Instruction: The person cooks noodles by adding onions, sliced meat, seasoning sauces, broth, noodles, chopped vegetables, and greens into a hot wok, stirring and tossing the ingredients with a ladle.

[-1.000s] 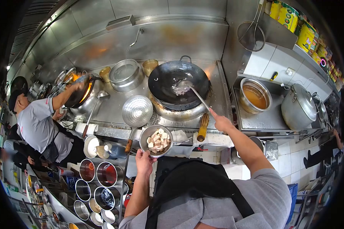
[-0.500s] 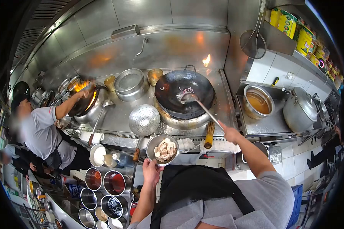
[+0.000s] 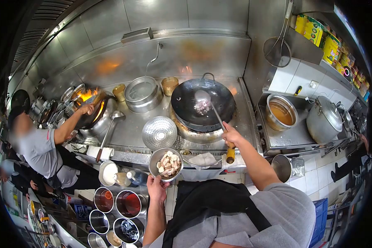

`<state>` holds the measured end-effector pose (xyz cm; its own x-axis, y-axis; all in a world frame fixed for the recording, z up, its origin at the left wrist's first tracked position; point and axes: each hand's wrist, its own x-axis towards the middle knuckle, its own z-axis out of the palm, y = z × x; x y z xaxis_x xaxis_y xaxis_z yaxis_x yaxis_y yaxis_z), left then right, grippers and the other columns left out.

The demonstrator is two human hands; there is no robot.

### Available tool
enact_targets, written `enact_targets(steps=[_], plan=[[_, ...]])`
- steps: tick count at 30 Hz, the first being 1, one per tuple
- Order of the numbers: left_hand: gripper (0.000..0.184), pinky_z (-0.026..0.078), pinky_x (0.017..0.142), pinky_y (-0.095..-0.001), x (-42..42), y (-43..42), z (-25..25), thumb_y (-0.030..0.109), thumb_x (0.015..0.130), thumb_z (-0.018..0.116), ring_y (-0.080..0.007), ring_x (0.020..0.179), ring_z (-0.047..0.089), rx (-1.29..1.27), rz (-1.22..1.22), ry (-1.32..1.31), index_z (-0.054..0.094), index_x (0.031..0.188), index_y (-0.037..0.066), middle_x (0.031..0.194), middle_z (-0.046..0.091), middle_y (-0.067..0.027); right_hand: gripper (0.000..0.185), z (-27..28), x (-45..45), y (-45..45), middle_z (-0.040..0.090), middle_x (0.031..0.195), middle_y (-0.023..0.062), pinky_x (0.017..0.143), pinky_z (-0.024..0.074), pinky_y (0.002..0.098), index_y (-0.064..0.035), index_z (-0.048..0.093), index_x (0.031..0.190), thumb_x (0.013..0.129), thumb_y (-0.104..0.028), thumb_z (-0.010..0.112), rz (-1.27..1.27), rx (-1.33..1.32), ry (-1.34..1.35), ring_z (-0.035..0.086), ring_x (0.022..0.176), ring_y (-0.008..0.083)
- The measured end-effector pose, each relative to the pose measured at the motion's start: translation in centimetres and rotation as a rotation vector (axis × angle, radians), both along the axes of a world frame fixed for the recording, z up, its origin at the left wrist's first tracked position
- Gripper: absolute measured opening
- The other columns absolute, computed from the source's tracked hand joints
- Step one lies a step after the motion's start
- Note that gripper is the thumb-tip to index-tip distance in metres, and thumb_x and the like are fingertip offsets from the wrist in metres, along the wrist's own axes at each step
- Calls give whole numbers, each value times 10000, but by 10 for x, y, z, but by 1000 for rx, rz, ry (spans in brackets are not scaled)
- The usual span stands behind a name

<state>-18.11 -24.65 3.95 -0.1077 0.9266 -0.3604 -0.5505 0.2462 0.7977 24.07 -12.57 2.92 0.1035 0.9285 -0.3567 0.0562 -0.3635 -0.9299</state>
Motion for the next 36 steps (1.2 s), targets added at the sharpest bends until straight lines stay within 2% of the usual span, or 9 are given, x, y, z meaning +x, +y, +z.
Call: enact_targets(steps=[6, 9, 14, 18, 21, 23, 27, 30, 36], plan=[[66, 554, 452, -280, -28, 17, -8, 41, 911, 516, -188, 569, 659, -27, -17, -10, 506, 963, 80, 791, 654, -92, 856, 75, -25, -72, 543, 778, 74, 442, 429, 302, -221, 174, 1577, 844, 21, 545, 282, -121, -208, 483, 475, 134], [71, 552, 440, -274, -36, 34, -13, 35, 905, 514, -189, 568, 662, -44, -87, -5, 515, 966, 72, 801, 659, -97, 907, 59, -15, -54, 509, 685, 36, 413, 391, 291, -186, 143, 1582, 802, 54, 539, 242, -121, -352, 458, 452, 120], [74, 550, 437, -268, -35, 65, -14, 25, 888, 534, -181, 570, 657, -50, -211, 57, 516, 951, 58, 796, 656, -102, 878, 51, -44, 0, 526, 701, 45, 426, 402, 288, -161, 146, 1580, 824, 33, 548, -29, -13, -261, 461, 466, 114], [67, 548, 446, -264, -26, 85, -17, 25, 888, 541, -170, 574, 651, -43, -282, 36, 507, 928, 67, 770, 638, -80, 881, 47, -65, 47, 578, 766, 82, 430, 417, 289, -166, 149, 1579, 825, 33, 559, -9, 9, -217, 462, 467, 130], [70, 548, 447, -266, -23, 95, -24, 21, 888, 538, -170, 573, 652, -44, -298, 38, 500, 921, 69, 777, 639, -79, 890, 51, -80, 35, 621, 807, 141, 451, 459, 327, -217, 117, 1580, 838, 24, 546, 151, 22, -444, 536, 489, 198], [68, 550, 450, -269, -30, 94, -25, 22, 890, 540, -180, 580, 655, -59, -294, 42, 494, 915, 66, 784, 641, -87, 900, 94, -92, -8, 648, 859, 219, 496, 508, 373, -281, 78, 1576, 849, -10, 534, 309, -210, -704, 623, 576, 283], [86, 556, 436, -284, -62, 89, -45, 13, 877, 549, -196, 573, 648, -72, -185, 87, 480, 882, 65, 763, 623, -98, 909, 50, -30, -90, 653, 906, 306, 782, 518, 508, -321, 38, 1567, 837, -43, 501, 415, -95, -911, 671, 845, 411], [94, 546, 386, -294, -80, 91, -38, 7, 865, 545, -180, 534, 626, -55, -150, 82, 480, 876, 74, 746, 611, -92, 916, 36, 19, -109, 654, 1009, 309, 869, 497, 516, -321, 50, 1567, 830, -31, 512, 422, -135, -1045, 662, 930, 424], [89, 547, 463, -271, -23, 167, -4, 62, 914, 549, -173, 576, 638, 89, -212, 183, 484, 975, 70, 855, 636, -97, 888, 37, 23, -12, 656, 1069, 291, 827, 529, 488, -351, 91, 1559, 838, -24, 492, 225, -180, -1137, 670, 935, 418]])
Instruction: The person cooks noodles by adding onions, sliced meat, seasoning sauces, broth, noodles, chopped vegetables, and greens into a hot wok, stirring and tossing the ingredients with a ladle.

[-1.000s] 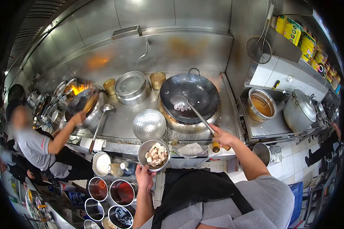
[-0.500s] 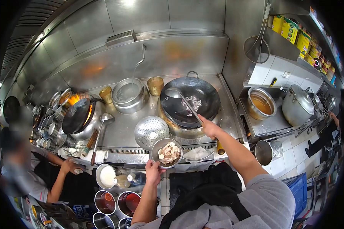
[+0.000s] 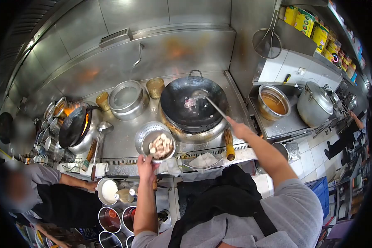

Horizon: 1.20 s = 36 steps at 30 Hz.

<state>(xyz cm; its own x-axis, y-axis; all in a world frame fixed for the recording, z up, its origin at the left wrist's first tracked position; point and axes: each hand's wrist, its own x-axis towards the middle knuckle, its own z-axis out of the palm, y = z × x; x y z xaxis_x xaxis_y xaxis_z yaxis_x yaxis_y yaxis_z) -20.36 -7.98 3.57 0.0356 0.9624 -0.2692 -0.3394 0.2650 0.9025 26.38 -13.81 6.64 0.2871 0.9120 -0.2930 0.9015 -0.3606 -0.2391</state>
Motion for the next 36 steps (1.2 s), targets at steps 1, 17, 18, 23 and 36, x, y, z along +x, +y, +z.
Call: enact_targets(steps=[1, 17, 18, 23, 36], plan=[[98, 550, 473, -269, 17, 10, 13, 70, 925, 554, -186, 581, 646, 15, -7, 7, 462, 959, 74, 836, 638, -107, 881, -17, -5, 17, 658, 1064, 288, 822, 531, 486, -356, 93, 1557, 841, -32, 490, -12, 65, 31, 673, 924, 416], [159, 562, 744, -468, 230, 137, -11, 35, 845, 629, -414, 864, 663, 614, 17, 1234, 481, 903, 36, 1055, 599, -213, 924, 3, 104, -30, 621, 726, 180, 516, 525, 445, -347, 6, 1562, 870, -54, 543, 64, -245, 465, 637, 552, 300], [150, 526, 826, -491, 252, 143, -18, 44, 834, 621, -460, 951, 619, 647, 98, 1289, 520, 946, 40, 1187, 554, -241, 926, -35, 114, -24, 620, 728, 198, 598, 531, 471, -347, 17, 1561, 868, -58, 558, 91, -100, 371, 650, 623, 340], [192, 484, 910, -527, 299, 166, 0, 73, 853, 595, -513, 1107, 550, 552, 216, 1377, 600, 1044, 96, 1432, 421, -277, 887, -115, 158, -66, 620, 728, 226, 723, 498, 531, -304, 88, 1565, 861, -80, 580, 95, 242, 555, 634, 711, 435], [163, 478, 954, -509, 314, 145, -11, 73, 771, 628, -471, 1054, 594, 717, -32, 1433, 607, 928, 30, 1315, 534, -291, 866, -75, 204, -91, 635, 795, 221, 705, 472, 541, -179, 113, 1560, 854, -109, 608, 209, 175, 556, 618, 745, 463]])
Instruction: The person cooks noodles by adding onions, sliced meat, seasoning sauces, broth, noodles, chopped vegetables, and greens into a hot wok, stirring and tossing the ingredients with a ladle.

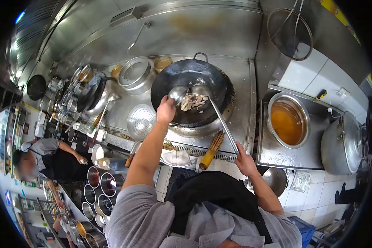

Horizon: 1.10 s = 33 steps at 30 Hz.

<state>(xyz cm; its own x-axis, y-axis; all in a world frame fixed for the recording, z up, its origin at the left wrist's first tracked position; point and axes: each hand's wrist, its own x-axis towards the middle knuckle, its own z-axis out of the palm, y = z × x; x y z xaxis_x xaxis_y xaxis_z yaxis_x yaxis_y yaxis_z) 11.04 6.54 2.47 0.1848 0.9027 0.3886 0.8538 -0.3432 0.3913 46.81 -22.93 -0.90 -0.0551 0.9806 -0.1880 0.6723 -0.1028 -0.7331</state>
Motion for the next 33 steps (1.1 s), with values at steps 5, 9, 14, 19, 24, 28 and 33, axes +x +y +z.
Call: enact_targets(steps=[5, 9, 14, 19, 24, 28, 33], plan=[[265, 556, 493, -319, -57, -31, 11, 27, 849, 654, -158, 590, 621, -393, 298, -660, 416, 733, 31, 758, 564, -94, 867, 1, 24, -18, 627, 867, 271, 753, 473, 513, -196, 116, 1566, 844, -88, 584, -65, -110, -14, 619, 814, 468], [219, 611, 565, -329, -117, -90, -2, 45, 926, 618, -162, 620, 629, -392, 254, -1161, 429, 818, 71, 757, 552, -43, 850, 30, 17, -1, 652, 1008, 259, 828, 496, 461, -186, 166, 1568, 835, -66, 580, -11, -179, 43, 638, 874, 433], [106, 592, 635, -318, -169, -193, 10, 93, 952, 589, -183, 725, 664, -265, 485, -1402, 489, 979, 68, 915, 647, -89, 715, 47, -43, 43, 494, 733, 27, 425, 395, 250, -147, 243, 1506, 872, 52, 507, 62, -276, 611, 458, 465, 85], [179, 601, 587, -305, -219, -317, 22, 50, 928, 609, -147, 657, 623, 12, 742, -1432, 441, 880, 84, 790, 565, -39, 561, 34, -135, 77, 494, 794, 56, 426, 426, 268, -98, 319, 1356, 865, 32, 558, 474, -483, 951, 481, 466, 117], [146, 589, 581, -295, -259, -402, 43, 49, 918, 629, -141, 654, 613, 164, 891, -1417, 486, 938, 67, 836, 592, -50, 505, 48, -199, 70, 525, 773, 67, 417, 425, 274, -77, 321, 1305, 877, 3, 575, 673, -739, 1012, 492, 454, 122], [155, 594, 595, -288, -290, -408, 33, 56, 898, 637, -147, 702, 642, 175, 904, -1390, 564, 1033, 38, 869, 627, -61, 581, 37, -176, 46, 541, 765, 47, 417, 413, 285, -98, 301, 1379, 888, -50, 608, 565, -639, 896, 484, 442, 116], [130, 558, 682, -341, -261, -273, 85, -12, 871, 652, -265, 890, 671, -17, 553, -957, 523, 863, 6, 939, 637, -126, 677, 26, -77, 14, 630, 827, 153, 682, 496, 436, -89, 364, 1451, 832, -114, 640, 243, -32, -21, 619, 688, 318]])
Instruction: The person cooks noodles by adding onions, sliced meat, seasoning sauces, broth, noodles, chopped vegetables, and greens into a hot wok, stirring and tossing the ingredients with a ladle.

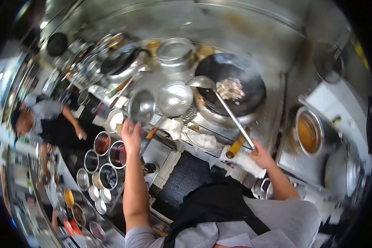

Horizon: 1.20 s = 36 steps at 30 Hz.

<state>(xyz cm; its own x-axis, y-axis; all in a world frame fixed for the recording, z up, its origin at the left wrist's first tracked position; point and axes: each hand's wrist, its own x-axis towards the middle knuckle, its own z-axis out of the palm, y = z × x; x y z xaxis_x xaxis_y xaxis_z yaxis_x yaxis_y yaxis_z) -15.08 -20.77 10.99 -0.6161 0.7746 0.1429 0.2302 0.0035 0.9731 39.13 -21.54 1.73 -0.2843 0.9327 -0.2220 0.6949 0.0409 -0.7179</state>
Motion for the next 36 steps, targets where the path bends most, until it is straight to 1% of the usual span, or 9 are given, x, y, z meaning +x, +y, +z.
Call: enact_targets(steps=[2, 4, 8, 14, 16, 18, 20, 29, 36], plan=[[178, 498, 879, -429, 31, 60, 26, -39, 824, 659, -388, 1105, 594, 269, -22, 630, 484, 805, -8, 1032, 610, -205, 658, 23, 24, -23, 660, 897, 217, 719, 497, 500, -102, 364, 1454, 844, -154, 606, -37, 242, -164, 636, 765, 427], [166, 402, 997, -466, 74, 98, 58, -61, 777, 660, -444, 1215, 503, 343, -64, 621, 506, 815, -14, 1173, 574, -253, 654, 36, 28, -44, 656, 911, 233, 724, 491, 519, -113, 365, 1457, 847, -165, 594, -136, 207, -200, 625, 789, 447], [97, 477, 926, -493, 174, 151, 19, 49, 832, 630, -468, 1124, 566, 264, -196, 617, 537, 848, 24, 1364, 508, -249, 674, 13, 30, -71, 653, 874, 232, 703, 489, 531, -157, 361, 1472, 840, -160, 593, -312, 169, -208, 621, 758, 449], [118, 506, 812, -469, 162, 156, -78, 74, 820, 637, -447, 1000, 605, 80, -292, 685, 529, 832, 29, 1184, 613, -236, 697, -14, 28, -83, 594, 759, 184, 729, 503, 410, -79, 363, 1470, 820, -102, 614, -362, 221, 7, 613, 708, 347], [209, 474, 724, -464, 132, 125, -68, 75, 791, 683, -417, 869, 590, -55, -283, 574, 483, 783, 16, 938, 636, -202, 713, -2, 21, -81, 463, 630, 12, 506, 445, 293, -89, 303, 1508, 853, 1, 571, -353, 83, 187, 508, 549, 119], [286, 435, 641, -448, 87, 100, -94, 57, 772, 719, -321, 703, 565, 46, -153, 449, 437, 746, 11, 767, 570, -140, 670, 25, 2, -75, 472, 683, 3, 458, 422, 258, -102, 295, 1480, 872, 25, 547, -277, -64, 346, 483, 515, 94], [316, 500, 546, -326, 52, 54, -97, 59, 840, 716, -116, 628, 569, -12, -65, -84, 428, 712, 50, 686, 548, -46, 602, 30, -19, -60, 516, 766, 30, 495, 441, 269, -83, 298, 1432, 896, -16, 562, -70, -239, 603, 520, 547, 101], [295, 520, 573, -281, 18, -235, -92, 54, 858, 687, -123, 625, 610, -133, 345, -111, 432, 710, 69, 661, 566, -30, 632, 50, -184, 1, 506, 714, 29, 431, 406, 267, -98, 276, 1466, 907, -64, 568, 658, -973, 592, 480, 466, 119], [193, 588, 650, -319, 59, -427, -145, 38, 902, 650, -123, 723, 583, 97, 804, -572, 482, 818, 83, 796, 554, -14, 821, 21, -350, -27, 522, 689, 40, 427, 442, 305, -179, 120, 1571, 882, -34, 541, 801, -770, 368, 509, 463, 130]])
